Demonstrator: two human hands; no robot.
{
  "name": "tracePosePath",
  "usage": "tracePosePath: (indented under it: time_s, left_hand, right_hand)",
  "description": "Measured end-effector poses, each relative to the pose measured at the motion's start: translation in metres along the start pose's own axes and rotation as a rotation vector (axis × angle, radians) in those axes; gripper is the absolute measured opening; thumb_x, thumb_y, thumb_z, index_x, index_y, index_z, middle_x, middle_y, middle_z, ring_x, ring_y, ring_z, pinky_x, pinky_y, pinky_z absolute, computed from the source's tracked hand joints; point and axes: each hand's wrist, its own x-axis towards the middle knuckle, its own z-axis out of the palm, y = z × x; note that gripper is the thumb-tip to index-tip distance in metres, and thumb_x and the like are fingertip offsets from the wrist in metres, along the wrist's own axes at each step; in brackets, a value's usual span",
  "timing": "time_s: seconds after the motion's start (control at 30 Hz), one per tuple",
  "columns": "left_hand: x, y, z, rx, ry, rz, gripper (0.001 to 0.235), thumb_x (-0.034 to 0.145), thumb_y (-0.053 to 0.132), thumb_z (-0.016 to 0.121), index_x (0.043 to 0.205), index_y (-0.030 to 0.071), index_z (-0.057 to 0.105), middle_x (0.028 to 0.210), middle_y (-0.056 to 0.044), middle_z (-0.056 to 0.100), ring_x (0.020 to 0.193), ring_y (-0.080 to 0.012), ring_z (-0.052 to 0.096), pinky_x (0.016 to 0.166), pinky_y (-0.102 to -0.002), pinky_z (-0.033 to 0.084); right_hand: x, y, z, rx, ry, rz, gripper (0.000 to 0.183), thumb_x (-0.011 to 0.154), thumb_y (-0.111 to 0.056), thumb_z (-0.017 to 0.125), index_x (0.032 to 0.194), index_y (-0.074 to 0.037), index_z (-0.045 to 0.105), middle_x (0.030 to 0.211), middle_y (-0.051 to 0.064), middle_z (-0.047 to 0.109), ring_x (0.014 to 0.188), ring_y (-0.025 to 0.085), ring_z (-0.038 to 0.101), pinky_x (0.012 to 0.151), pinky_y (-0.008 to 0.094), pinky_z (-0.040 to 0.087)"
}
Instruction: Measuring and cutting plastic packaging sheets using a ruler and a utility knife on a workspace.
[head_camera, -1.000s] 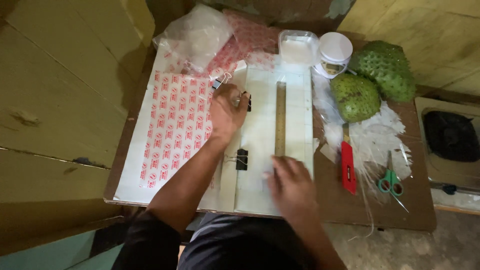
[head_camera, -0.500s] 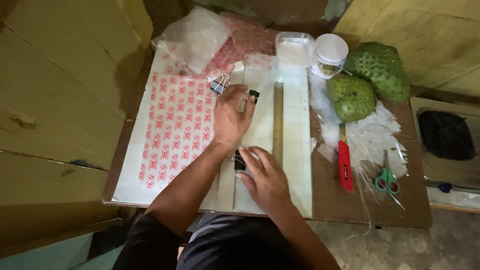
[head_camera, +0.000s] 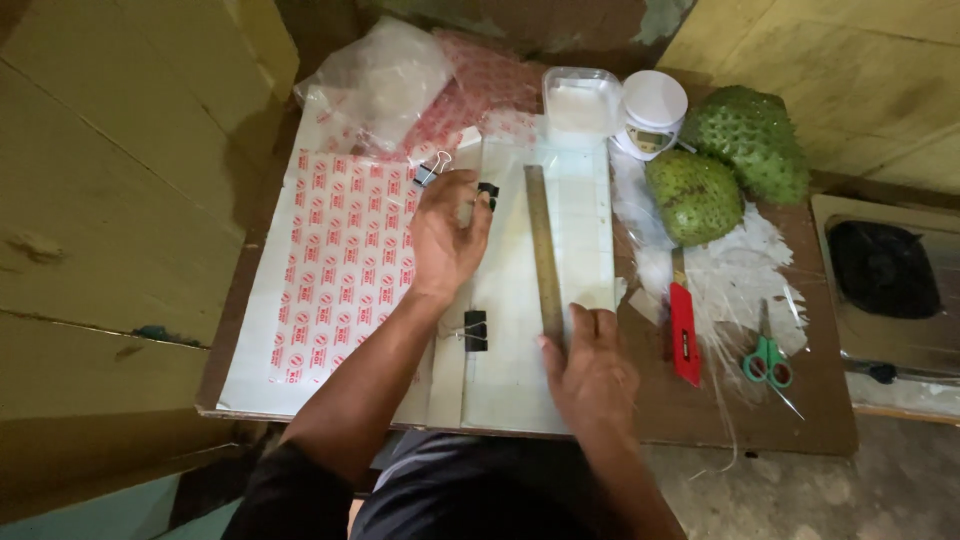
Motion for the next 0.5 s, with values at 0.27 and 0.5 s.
tracePosePath:
  time_s: [0.27,0.5]
  left_hand:
    - [-0.002,0.015,-0.032,-0.038,-0.002,-0.025,0.017,0.097,0.015,0.060,0.084,0.006,0.065,0.114,-0.016,0.072,0.107,-0.0321,0.068,0.084,-0.042,0.053]
    - [-0.004,0.032,-0.057,0.030,0.022,-0.025,0.014,0.100,0.012,0.060,0.087,0.008,0.059,0.116,-0.013,0.072,0.110,-0.0311,0.067,0.093,-0.045,0.051]
  right_hand:
    - [-0.025,-0.012,-0.002,0.201,0.273,-0.288,0.060,0.096,-0.051,0.056,0.139,-0.009,0.057,0.133,0.011,0.065,0.118,0.035,0.054,0.098,0.053,0.040]
    - [-0.052,-0.039,0.001,0.217,0.339,-0.506,0.043,0.099,-0.037,0.057,0.130,-0.007,0.065,0.144,0.015,0.060,0.134,0.034,0.055,0.118,0.069,0.024]
